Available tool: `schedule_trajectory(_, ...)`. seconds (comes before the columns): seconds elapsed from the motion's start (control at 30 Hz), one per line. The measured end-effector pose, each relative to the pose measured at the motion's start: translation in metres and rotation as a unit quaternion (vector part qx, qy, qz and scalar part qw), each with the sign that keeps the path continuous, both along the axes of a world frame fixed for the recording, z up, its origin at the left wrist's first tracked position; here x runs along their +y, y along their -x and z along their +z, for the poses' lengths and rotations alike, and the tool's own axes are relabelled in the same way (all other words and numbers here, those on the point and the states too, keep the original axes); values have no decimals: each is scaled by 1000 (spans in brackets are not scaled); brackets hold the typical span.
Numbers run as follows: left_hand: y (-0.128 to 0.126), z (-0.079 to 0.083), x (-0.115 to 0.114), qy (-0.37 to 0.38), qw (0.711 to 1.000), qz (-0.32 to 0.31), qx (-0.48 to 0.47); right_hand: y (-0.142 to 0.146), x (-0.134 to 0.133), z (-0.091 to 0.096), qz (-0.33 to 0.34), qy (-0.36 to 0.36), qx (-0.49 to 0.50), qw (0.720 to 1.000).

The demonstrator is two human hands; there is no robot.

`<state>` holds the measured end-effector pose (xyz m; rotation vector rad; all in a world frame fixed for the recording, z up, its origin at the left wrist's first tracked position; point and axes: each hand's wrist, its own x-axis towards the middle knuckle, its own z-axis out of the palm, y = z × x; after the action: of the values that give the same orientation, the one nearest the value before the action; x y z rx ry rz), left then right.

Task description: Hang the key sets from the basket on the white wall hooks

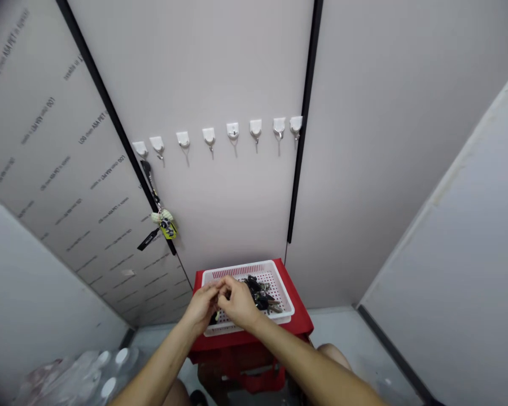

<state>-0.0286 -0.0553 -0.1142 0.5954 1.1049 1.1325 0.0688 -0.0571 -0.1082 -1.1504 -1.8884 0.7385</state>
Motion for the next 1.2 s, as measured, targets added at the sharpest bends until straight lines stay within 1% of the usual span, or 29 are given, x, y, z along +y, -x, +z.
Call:
schedule_trajectory(0.13,1,0,-1,-22,997,22,-65,-1,-2,3,39,-28,22,999)
schedule_trajectory(0.23,3,7,-2,-54,994,50,-82,-3,-4,5,51,-27,50,997)
schedule_trajectory(0.3,5,14,-2,-76,991,62,-87,-5,-4,7,36,-6,69,997)
schedule_trajectory(0.4,7,25,-2,-119,985,79,-93,-5,4,13,-19,31,105,994)
schedule_trajectory(0.43,7,28,-2,-132,984,77,-91,-4,8,16,-26,38,116,992)
schedule_trajectory(0.5,9,35,-1,-155,982,60,-86,1,18,26,-8,41,135,990)
schedule_trajectory(0.6,13,50,2,-177,979,38,-90,14,31,48,30,31,170,985)
schedule_trajectory(0.7,20,73,9,-203,974,51,-91,33,42,82,34,28,217,975)
schedule_trajectory(0.77,28,95,17,-242,965,69,-72,48,50,110,42,16,235,971)
schedule_trajectory(0.87,41,131,34,-314,943,110,-27,72,67,152,49,-39,228,972)
schedule_trajectory(0.97,53,164,52,-363,920,146,10,94,90,185,0,-97,221,971)
schedule_trajectory(1.07,62,187,69,-380,911,152,43,109,111,204,-67,-133,225,963)
schedule_trajectory(1.13,67,197,77,-383,909,150,66,114,120,211,-99,-151,227,957)
schedule_trajectory(1.2,70,202,83,-383,907,149,85,117,126,215,-123,-163,225,953)
